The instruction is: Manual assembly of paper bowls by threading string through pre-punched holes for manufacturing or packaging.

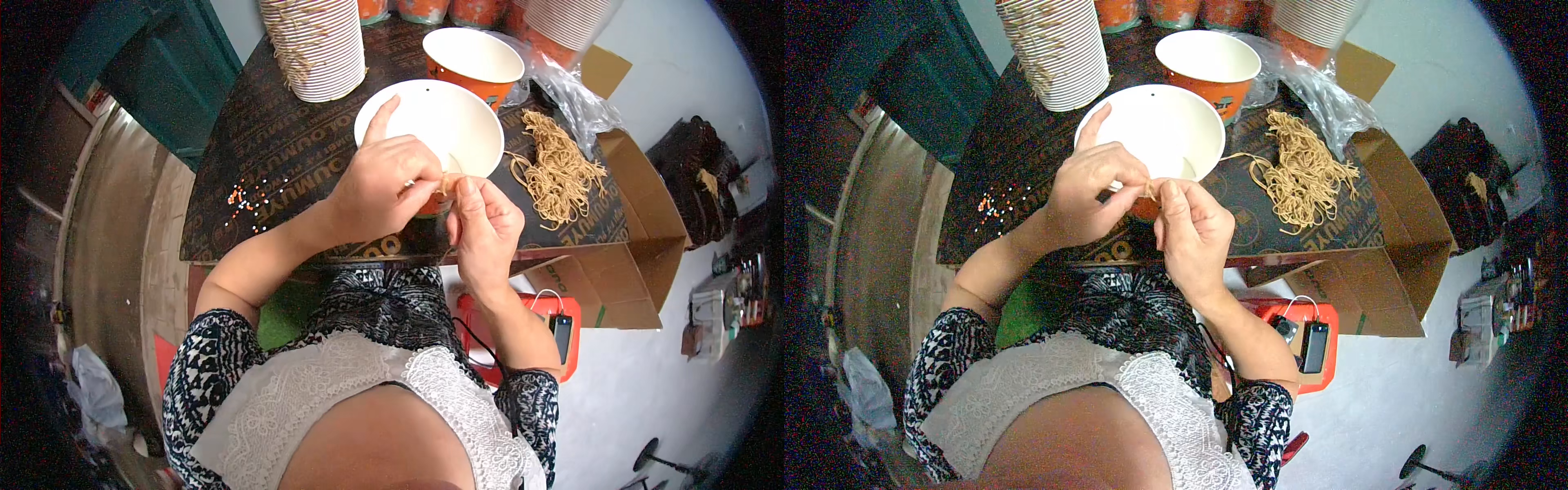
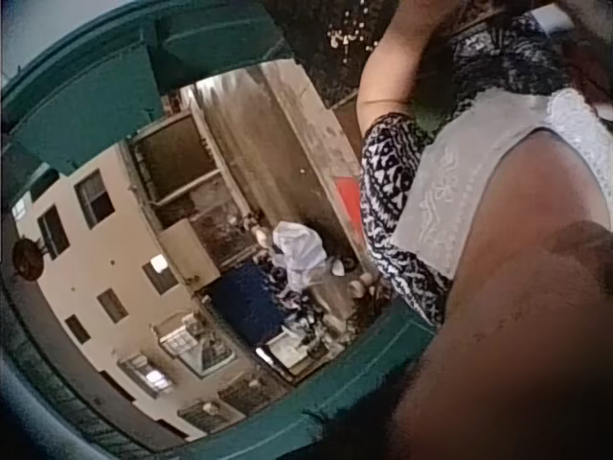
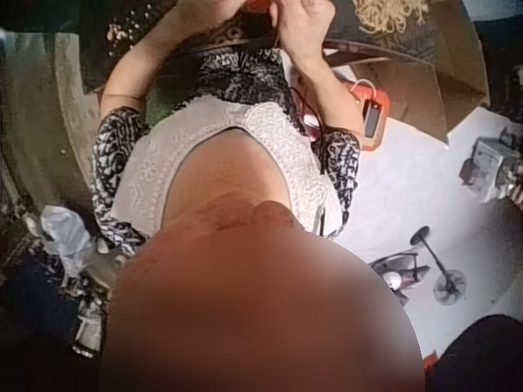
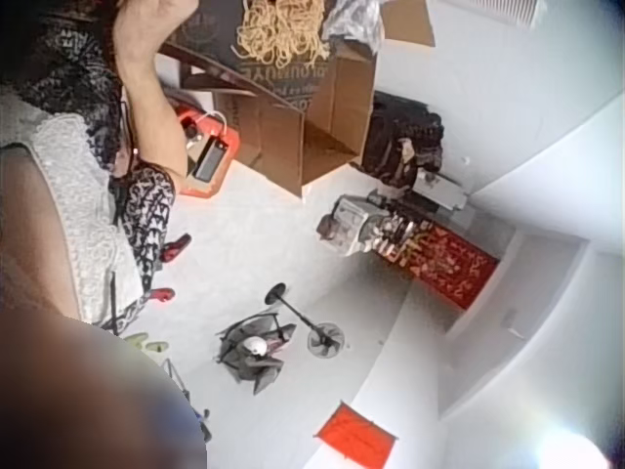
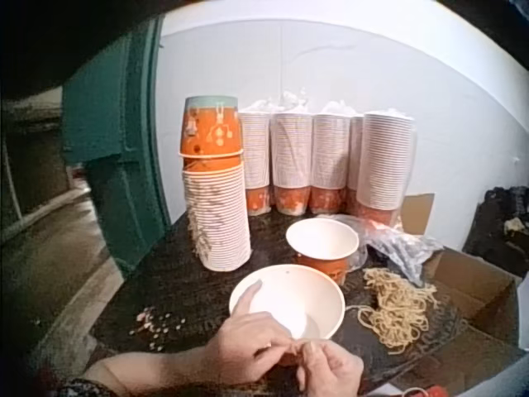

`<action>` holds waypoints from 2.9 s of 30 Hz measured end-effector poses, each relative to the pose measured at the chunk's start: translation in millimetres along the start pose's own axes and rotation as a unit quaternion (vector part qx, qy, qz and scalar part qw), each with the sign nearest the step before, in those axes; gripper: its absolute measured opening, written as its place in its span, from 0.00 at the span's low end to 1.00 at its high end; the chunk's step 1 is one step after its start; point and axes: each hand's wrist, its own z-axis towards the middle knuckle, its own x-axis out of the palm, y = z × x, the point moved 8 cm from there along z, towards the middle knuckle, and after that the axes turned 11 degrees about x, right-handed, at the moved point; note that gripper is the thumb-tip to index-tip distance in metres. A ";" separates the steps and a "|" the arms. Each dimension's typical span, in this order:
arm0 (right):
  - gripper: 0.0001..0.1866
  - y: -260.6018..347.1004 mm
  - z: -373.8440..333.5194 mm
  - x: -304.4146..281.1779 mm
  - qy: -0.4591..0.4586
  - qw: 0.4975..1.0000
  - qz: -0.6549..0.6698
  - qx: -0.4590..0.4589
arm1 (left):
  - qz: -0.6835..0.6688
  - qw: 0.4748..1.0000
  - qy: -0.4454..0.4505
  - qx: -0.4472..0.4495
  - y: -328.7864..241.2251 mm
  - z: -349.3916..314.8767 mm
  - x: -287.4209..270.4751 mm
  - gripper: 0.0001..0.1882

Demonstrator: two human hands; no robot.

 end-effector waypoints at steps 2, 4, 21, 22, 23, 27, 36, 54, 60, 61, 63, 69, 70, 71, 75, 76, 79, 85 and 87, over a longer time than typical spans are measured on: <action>0.09 1.1 -0.2 1.6 0.012 1.000 -0.010 -0.002 | -0.009 0.998 -0.022 -0.060 13.0 -5.9 -4.1 0.04; 0.10 15.9 -12.5 -2.9 -0.058 0.984 -0.129 -0.113 | -0.020 0.995 -0.020 -0.091 18.0 -6.1 -6.1 0.04; 0.11 1.1 -28.4 -36.4 -0.087 0.913 -0.341 -0.204 | -0.095 0.948 0.084 -0.290 74.1 -12.1 -18.2 0.07; 0.11 3.1 -25.9 -39.0 -0.085 0.910 -0.364 -0.180 | -0.078 0.958 0.107 -0.255 81.0 -10.8 -26.9 0.09; 0.12 4.9 -23.9 -43.5 -0.081 0.906 -0.385 -0.155 | -0.051 0.959 0.143 -0.239 89.3 -12.0 -33.9 0.12; 0.06 -11.6 -16.7 -67.3 -0.072 0.921 -0.366 -0.115 | 0.068 0.976 0.193 -0.074 106.2 -29.4 -46.1 0.16; 0.07 1.7 -18.1 -81.9 -0.098 0.923 -0.355 -0.113 | 0.109 0.965 0.233 -0.056 108.6 -62.5 -48.7 0.12; 0.11 1.9 -6.6 -56.6 -0.017 0.993 -0.080 0.082 | 0.111 0.992 -0.052 0.040 29.9 4.6 -5.0 0.25; 0.11 4.7 3.5 -49.8 -0.007 0.997 -0.005 0.080 | 0.055 0.986 -0.146 0.063 -1.8 -13.5 -26.8 0.16; 0.11 1.5 3.8 -49.6 -0.016 0.996 -0.002 0.092 | 0.055 0.984 -0.160 0.057 -0.9 -25.6 -29.7 0.15; 0.11 -9.4 6.9 -56.7 -0.020 0.994 -0.010 0.103 | 0.025 0.986 -0.166 0.023 2.3 -42.5 -37.1 0.10; 0.12 -41.3 16.0 -66.4 0.001 0.990 -0.008 0.138 | -0.049 0.964 -0.221 -0.139 11.9 -117.9 -38.4 0.10; 0.12 -42.4 15.9 -66.5 -0.010 0.990 -0.020 0.142 | -0.063 0.957 -0.219 -0.177 11.5 -130.8 -35.6 0.10; 0.12 -46.0 15.5 -69.1 -0.016 0.989 -0.020 0.147 | -0.096 0.957 -0.183 -0.204 8.3 -143.0 -28.6 0.10; 0.11 -49.2 11.9 -83.7 -0.043 0.986 -0.038 0.157 | -0.107 0.947 -0.126 -0.274 0.0 -173.2 -3.3 0.09; 0.11 -52.1 11.0 -89.6 -0.007 0.984 -0.004 0.179 | -0.106 0.940 -0.105 -0.307 0.3 -183.5 5.0 0.09; 0.11 -53.4 10.8 -103.6 -0.069 0.985 -0.033 0.157 | -0.246 0.854 0.006 -0.458 4.2 -229.2 52.6 0.06; 0.12 -45.1 11.1 -99.4 -0.040 0.988 -0.064 0.137 | -0.268 0.844 0.057 -0.461 0.0 -259.0 82.1 0.07; 0.12 -43.3 10.0 -97.3 -0.049 0.986 -0.064 0.143 | -0.270 0.845 0.076 -0.455 -1.1 -266.9 88.6 0.07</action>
